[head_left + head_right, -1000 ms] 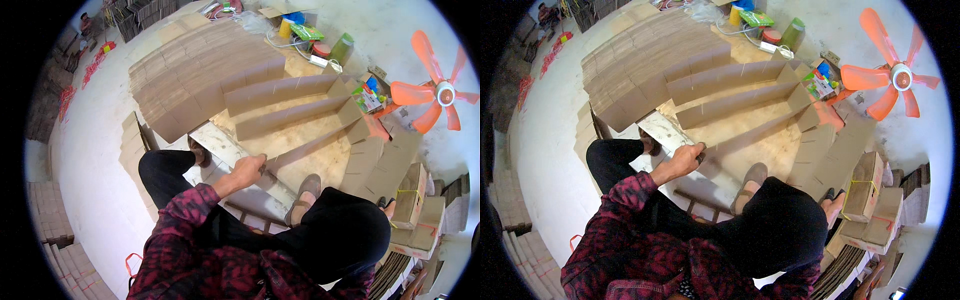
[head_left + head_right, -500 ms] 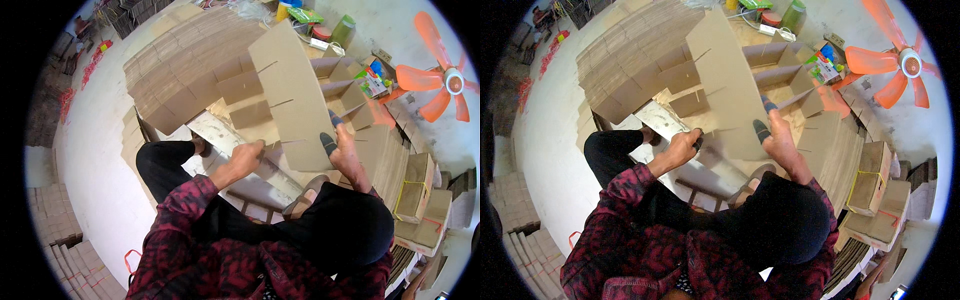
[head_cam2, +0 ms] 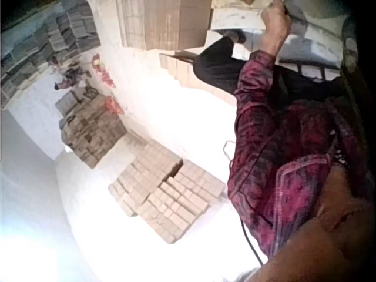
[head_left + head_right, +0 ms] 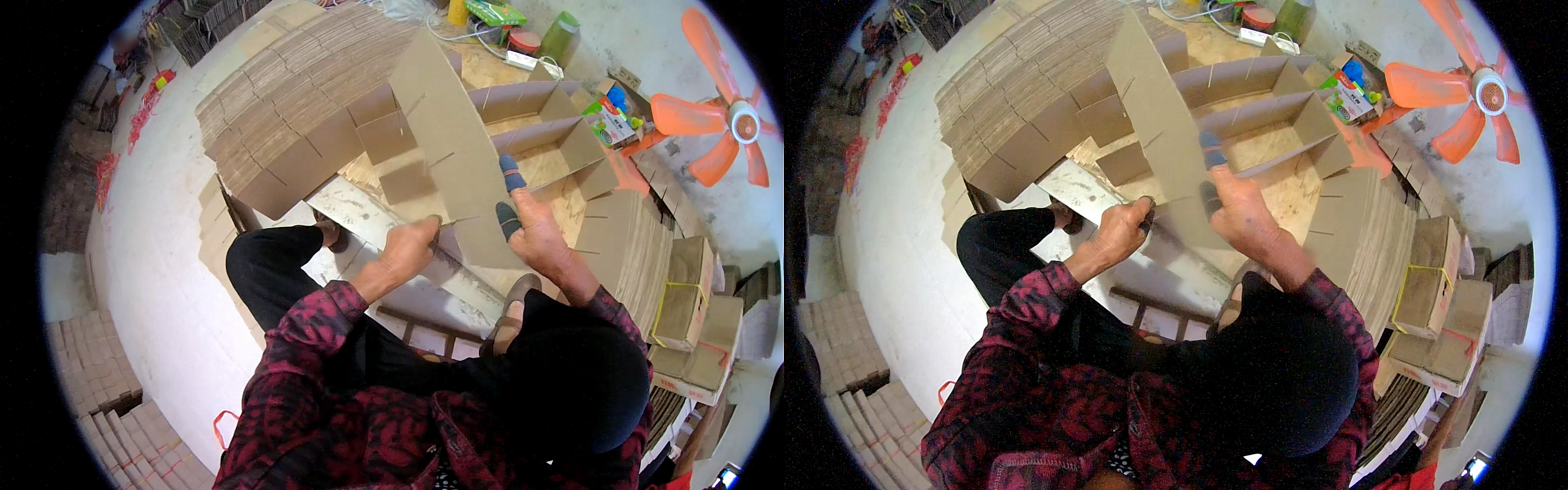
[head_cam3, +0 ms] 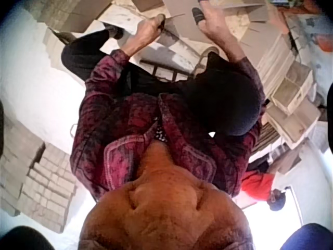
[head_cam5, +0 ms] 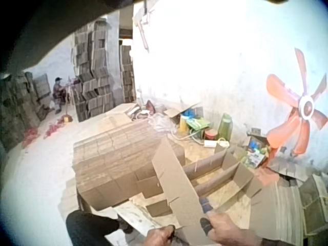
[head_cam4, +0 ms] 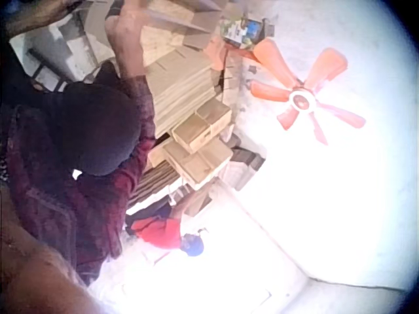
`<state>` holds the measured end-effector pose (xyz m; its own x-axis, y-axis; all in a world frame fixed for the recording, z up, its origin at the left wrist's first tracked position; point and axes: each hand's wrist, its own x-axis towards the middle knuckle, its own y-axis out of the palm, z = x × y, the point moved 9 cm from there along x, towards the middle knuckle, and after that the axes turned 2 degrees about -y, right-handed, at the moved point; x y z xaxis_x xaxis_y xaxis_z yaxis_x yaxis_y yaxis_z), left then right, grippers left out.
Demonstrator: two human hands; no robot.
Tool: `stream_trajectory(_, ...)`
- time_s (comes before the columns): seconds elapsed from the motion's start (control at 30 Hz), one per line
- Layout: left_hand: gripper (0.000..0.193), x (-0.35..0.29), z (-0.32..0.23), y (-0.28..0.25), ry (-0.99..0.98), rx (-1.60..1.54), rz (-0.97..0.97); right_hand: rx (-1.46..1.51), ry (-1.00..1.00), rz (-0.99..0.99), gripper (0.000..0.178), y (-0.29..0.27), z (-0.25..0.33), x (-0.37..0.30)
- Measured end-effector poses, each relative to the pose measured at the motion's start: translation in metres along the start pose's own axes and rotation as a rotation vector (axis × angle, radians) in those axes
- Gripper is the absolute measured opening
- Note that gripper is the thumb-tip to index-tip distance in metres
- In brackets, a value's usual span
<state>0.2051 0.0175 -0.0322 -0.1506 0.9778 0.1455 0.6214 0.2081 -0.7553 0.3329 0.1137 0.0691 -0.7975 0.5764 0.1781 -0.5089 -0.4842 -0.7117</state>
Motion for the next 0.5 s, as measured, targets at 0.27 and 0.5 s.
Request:
stream_trajectory(0.27, 0.033, 0.008, 0.004, -0.018, -0.020, -0.091, 0.045, -0.071, -0.113, -0.073, 0.055, 0.021, 0.010, -0.010)
stream_trajectory(0.5, 0.027, 0.050, 0.066, -0.073, -0.135, 0.257, -0.135, -0.039, 0.047, 0.017, 0.087, 0.026, 0.001, -0.006)
